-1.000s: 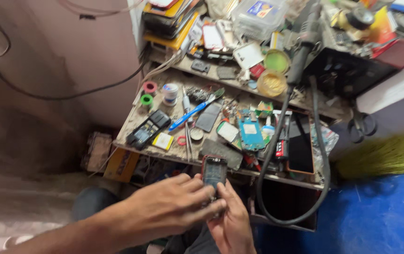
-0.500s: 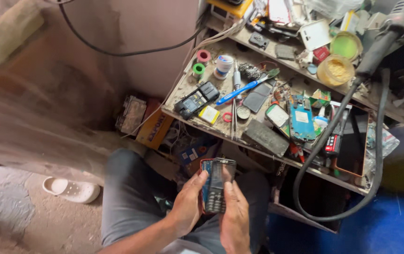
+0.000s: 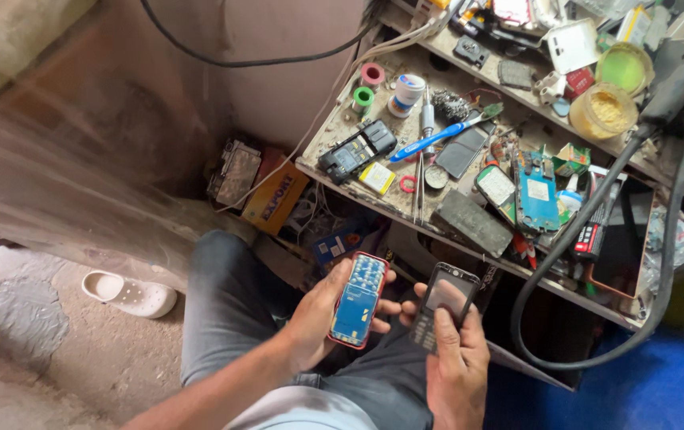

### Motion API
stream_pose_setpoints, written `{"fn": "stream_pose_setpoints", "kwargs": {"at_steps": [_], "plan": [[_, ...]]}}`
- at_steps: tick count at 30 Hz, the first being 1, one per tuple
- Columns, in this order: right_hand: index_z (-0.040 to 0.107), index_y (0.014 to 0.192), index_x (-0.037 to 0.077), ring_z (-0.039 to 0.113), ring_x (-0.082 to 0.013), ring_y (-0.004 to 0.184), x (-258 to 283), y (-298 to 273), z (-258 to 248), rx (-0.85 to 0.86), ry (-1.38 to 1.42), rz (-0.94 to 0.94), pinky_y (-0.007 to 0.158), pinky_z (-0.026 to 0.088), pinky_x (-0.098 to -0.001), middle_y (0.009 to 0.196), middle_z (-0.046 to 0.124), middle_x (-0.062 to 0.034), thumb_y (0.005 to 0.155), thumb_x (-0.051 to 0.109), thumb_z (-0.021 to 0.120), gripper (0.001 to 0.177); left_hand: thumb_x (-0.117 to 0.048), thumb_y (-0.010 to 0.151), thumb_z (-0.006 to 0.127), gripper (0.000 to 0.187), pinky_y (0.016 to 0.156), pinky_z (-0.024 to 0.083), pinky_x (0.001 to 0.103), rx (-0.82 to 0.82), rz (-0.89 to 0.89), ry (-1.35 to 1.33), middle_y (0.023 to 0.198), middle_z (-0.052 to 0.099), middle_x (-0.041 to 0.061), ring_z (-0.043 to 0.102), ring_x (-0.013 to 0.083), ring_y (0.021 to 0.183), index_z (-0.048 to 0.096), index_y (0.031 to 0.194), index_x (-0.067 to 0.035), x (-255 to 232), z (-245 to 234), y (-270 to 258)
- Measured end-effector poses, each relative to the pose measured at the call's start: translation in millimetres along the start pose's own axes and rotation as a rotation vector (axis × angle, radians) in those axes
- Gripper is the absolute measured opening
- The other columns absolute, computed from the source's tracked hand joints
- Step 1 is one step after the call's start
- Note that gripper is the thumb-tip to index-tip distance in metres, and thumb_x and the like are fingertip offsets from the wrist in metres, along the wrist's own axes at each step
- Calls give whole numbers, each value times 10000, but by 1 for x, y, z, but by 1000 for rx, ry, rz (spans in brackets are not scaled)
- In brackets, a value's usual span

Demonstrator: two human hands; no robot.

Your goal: The person sits at a cluttered workbench and handles several mobile phones and circuit boards. They pick up a red phone, press its buttons, and then use a screwdriver to remove screws from a black phone. The person continues to manipulate the phone and tools throughout the clip.

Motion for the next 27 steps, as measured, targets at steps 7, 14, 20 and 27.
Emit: {"fn": "stream_pose_setpoints", "kwargs": {"at_steps": [7,14,20,27], "plan": [[683,1205,189,670,-268,1186,58,-36,86,527,-1002,-966,1098,450,-463,1261,688,-16,808,32,740,431,-716,1021,279,819,744,642,366,261,-373,13,1177,715,120,732,186,914,587,1418,-69,13,1,-9],[674,1293,90,590,-344,1262,41,-26,118,784,-1069,-748,1098,454,-465,1336,645,-113,697,66,790,608,-734,1006,318,809,617,637,378,275,-375,150,976,719,176,766,220,773,576,1289,-21,17,-10,-19],[604,1309,-31,536,-418,1293,39,-27,110,846,-1016,-586,1038,461,-489,1373,579,-199,714,242,871,707,-616,1192,381,709,615,590,298,293,-255,31,879,666,101,669,143,733,600,1036,40,29,-30,-7],[643,1290,65,609,-353,1178,32,-21,97,765,-1008,-567,938,534,-439,1235,646,-121,654,414,866,759,-713,952,376,711,561,615,323,167,-430,182,840,678,72,697,147,641,663,1087,-77,29,-26,-21]]}}
Point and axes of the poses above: each hand's wrist, its own y-axis towards the middle knuckle, its own z-axis out of the palm, x = y × z, the point moved 9 cm from there along y, towards the middle knuckle
